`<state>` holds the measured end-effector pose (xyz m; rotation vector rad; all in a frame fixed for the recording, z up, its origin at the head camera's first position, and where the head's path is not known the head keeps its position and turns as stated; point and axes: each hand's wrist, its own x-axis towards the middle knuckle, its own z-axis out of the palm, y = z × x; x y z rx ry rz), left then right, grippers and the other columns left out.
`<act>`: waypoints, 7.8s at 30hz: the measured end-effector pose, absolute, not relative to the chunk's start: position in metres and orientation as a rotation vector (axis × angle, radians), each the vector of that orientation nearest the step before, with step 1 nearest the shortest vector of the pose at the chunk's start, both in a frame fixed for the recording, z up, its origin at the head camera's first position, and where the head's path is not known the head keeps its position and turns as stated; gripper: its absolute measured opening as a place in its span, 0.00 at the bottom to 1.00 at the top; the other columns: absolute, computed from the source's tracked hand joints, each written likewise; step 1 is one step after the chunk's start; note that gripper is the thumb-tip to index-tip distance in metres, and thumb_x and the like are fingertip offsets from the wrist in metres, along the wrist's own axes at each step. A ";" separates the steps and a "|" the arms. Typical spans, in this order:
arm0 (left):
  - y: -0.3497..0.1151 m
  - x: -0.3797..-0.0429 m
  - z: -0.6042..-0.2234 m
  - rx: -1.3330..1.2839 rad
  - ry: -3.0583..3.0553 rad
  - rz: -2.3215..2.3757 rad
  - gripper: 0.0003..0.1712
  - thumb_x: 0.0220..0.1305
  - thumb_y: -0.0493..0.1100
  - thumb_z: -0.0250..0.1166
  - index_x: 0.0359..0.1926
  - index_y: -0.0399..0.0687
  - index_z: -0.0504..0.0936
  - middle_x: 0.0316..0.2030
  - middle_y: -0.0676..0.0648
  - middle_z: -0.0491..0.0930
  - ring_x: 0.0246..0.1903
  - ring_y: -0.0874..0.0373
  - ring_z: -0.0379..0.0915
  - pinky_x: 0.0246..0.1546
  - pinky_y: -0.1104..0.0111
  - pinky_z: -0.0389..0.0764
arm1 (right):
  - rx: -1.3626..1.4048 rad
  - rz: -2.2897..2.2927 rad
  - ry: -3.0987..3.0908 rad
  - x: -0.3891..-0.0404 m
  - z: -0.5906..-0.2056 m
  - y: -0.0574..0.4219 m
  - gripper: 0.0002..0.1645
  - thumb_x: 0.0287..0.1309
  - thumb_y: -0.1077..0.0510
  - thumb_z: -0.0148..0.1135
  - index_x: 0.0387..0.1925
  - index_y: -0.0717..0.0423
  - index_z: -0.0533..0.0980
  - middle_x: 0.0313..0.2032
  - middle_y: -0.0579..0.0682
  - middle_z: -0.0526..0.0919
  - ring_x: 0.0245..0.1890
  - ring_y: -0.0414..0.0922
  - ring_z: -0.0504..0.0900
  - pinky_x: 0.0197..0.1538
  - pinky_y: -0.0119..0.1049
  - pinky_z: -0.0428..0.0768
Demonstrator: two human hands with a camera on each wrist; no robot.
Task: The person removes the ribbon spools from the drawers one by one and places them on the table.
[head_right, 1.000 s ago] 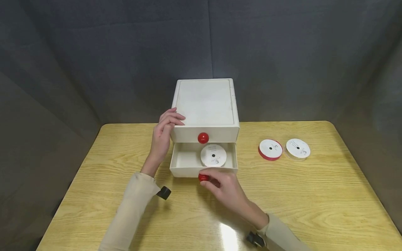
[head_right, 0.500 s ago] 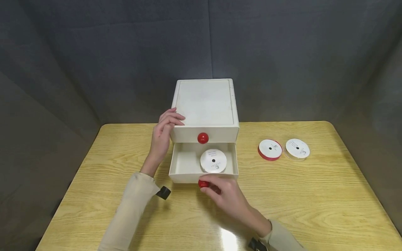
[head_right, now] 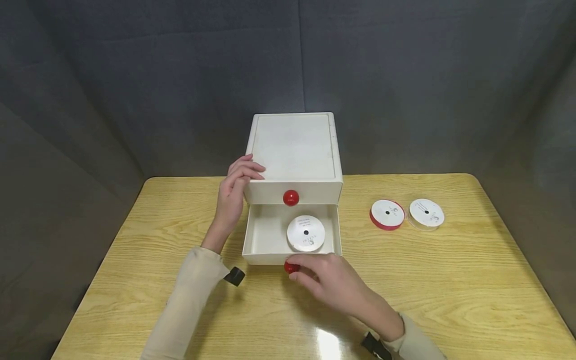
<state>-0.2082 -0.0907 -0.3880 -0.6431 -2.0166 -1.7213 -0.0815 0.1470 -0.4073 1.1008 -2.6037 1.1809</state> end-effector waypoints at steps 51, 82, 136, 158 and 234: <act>-0.090 -0.209 -0.389 -0.657 -1.980 -1.699 0.19 0.68 0.30 0.43 0.33 0.32 0.83 0.46 0.37 0.82 0.68 0.53 0.64 0.75 0.60 0.56 | 1.562 0.581 -2.735 -0.177 -0.396 0.147 0.36 0.45 0.67 0.82 0.59 0.58 0.81 0.65 0.62 0.78 0.61 0.61 0.80 0.56 0.50 0.84; -0.090 -0.208 -0.391 -0.630 -1.979 -1.716 0.19 0.69 0.29 0.44 0.34 0.33 0.83 0.47 0.37 0.82 0.69 0.52 0.63 0.75 0.60 0.55 | 1.280 0.914 -2.544 -0.163 -0.392 0.157 0.16 0.53 0.53 0.77 0.43 0.55 0.90 0.46 0.51 0.90 0.42 0.45 0.88 0.37 0.37 0.85; -0.091 -0.206 -0.389 -0.623 -2.005 -1.709 0.19 0.70 0.32 0.43 0.34 0.33 0.82 0.47 0.38 0.82 0.69 0.55 0.63 0.76 0.60 0.55 | 0.653 0.877 -2.521 -0.136 -0.406 0.280 0.21 0.47 0.62 0.79 0.47 0.52 0.89 0.52 0.51 0.88 0.58 0.19 0.72 0.41 0.25 0.69; -0.091 -0.207 -0.390 -0.640 -1.999 -1.685 0.19 0.67 0.31 0.43 0.34 0.34 0.82 0.47 0.39 0.82 0.69 0.55 0.63 0.75 0.60 0.56 | 0.447 0.810 -2.741 -0.132 -0.465 0.324 0.17 0.54 0.57 0.78 0.47 0.54 0.89 0.51 0.59 0.88 0.46 0.44 0.83 0.39 0.29 0.72; -0.090 -0.206 -0.389 -0.626 -1.989 -1.723 0.19 0.69 0.30 0.43 0.34 0.33 0.82 0.48 0.37 0.81 0.69 0.53 0.62 0.75 0.60 0.55 | 0.564 0.814 -2.730 -0.114 -0.435 0.289 0.12 0.60 0.60 0.73 0.46 0.56 0.85 0.42 0.51 0.89 0.39 0.45 0.84 0.38 0.39 0.79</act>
